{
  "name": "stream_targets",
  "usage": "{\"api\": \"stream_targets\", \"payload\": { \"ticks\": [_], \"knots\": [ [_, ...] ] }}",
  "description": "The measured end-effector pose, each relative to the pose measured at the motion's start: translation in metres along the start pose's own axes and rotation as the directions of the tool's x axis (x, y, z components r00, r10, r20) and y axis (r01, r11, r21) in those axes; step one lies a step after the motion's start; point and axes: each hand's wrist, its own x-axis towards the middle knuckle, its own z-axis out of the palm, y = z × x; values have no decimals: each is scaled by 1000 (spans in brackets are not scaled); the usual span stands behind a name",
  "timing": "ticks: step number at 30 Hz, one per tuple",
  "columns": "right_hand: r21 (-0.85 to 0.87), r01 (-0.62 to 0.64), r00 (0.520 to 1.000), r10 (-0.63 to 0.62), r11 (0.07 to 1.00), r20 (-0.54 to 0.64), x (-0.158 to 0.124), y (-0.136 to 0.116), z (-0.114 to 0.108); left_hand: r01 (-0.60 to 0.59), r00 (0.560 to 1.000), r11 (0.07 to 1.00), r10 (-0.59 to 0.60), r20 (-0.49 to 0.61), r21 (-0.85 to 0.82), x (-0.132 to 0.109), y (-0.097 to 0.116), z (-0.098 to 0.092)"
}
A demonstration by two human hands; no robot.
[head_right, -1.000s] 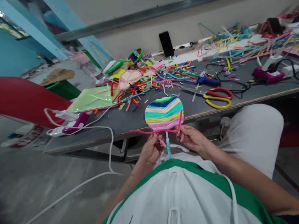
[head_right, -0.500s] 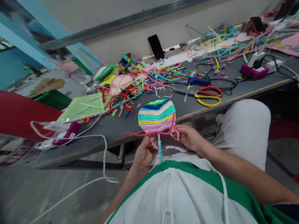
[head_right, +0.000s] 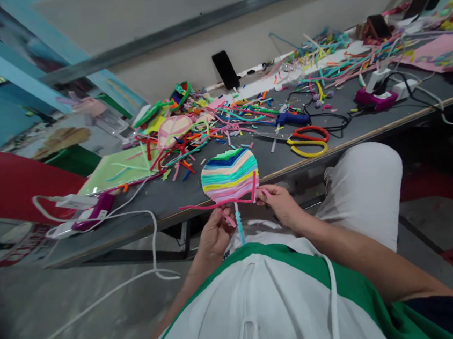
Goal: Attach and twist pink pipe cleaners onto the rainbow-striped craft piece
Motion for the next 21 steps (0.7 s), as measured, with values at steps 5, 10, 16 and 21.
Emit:
{"api": "stream_targets", "payload": {
  "ticks": [5, 10, 16, 21],
  "knots": [
    [-62, 54, 996, -58, 997, -66, 4, 8, -4, -43, 999, 998, 42, 21, 55, -1, -1, 5],
    [-59, 80, 991, -85, 995, -98, 9, 14, -5, -78, 996, 991, 74, 44, 107, -3, -3, 6],
    [-36, 44, 984, -49, 998, -171, 12, 15, -5, -71, 993, 987, 57, 102, 141, -3, 1, -2],
    [-47, 33, 982, -42, 998, -185, 10, 11, -2, -87, 995, 990, 79, 68, 114, -2, 8, -5]
  ]
}}
